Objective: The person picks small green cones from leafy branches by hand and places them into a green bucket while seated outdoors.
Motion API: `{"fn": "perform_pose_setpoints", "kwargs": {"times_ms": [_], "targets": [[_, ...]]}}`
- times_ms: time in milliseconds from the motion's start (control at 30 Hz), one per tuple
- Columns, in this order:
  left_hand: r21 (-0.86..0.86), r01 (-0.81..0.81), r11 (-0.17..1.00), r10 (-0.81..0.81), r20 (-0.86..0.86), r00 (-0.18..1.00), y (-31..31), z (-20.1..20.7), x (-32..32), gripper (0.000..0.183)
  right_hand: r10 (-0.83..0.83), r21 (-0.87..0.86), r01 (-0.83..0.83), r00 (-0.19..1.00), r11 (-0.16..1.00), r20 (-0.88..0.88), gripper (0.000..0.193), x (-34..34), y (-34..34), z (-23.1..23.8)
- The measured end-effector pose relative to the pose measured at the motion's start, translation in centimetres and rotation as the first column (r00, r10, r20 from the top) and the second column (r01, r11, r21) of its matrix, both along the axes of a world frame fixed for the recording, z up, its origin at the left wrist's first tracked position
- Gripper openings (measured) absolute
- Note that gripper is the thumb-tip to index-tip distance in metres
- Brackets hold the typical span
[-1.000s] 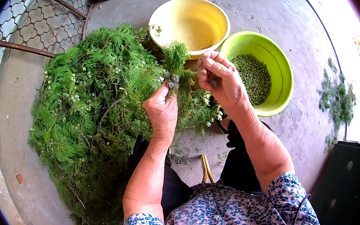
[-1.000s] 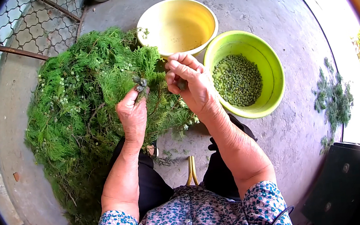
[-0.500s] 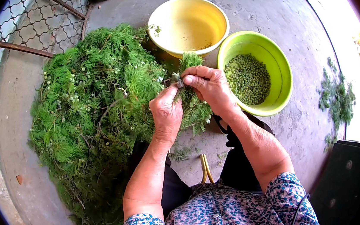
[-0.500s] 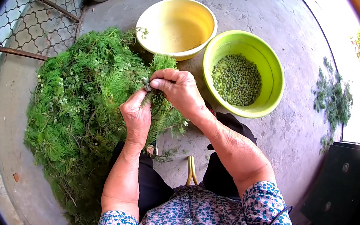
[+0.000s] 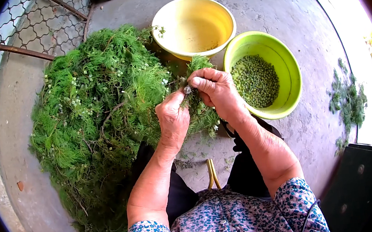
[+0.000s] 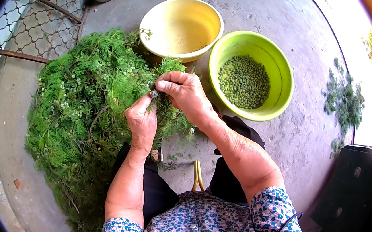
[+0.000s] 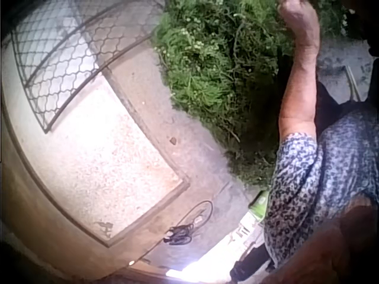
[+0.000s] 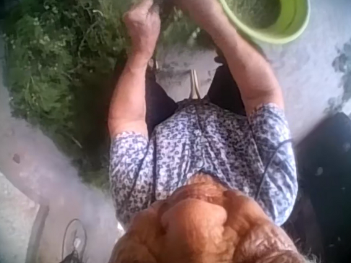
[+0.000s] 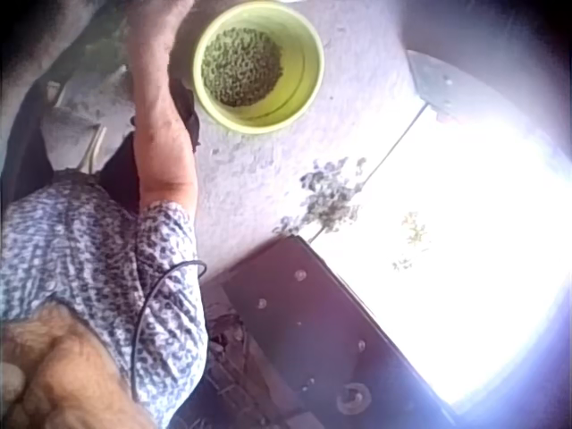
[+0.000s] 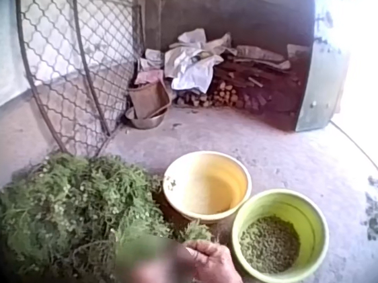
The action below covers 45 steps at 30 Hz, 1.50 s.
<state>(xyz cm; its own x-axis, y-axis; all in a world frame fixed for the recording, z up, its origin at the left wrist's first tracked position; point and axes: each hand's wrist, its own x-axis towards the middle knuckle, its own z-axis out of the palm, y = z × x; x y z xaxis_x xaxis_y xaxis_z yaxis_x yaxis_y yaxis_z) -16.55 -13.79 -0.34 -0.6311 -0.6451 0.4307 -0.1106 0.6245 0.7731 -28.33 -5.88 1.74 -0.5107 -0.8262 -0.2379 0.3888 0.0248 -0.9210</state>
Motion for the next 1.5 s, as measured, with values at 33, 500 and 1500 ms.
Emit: {"fn": "perform_pose_setpoints", "kwargs": {"times_ms": [33,500,1500], "targets": [[-0.001,0.004,1.000,-0.004,-0.001,1.000,0.1,-0.1,-0.1,0.027,-0.004,-0.001,0.004,1.000,1.000,-0.001,0.012,0.0,0.0,-0.4],[0.074,0.019,0.997,-0.017,-0.033,0.999,0.2,0.1,-0.4,0.030,0.020,-0.007,-0.019,0.982,1.000,0.190,0.019,-0.5,0.6,-0.1],[-0.095,-0.014,0.995,0.006,-0.078,0.997,-0.4,0.7,-0.4,0.028,0.090,-0.167,-0.007,0.866,0.986,0.493,0.019,0.7,0.0,0.5]]}}
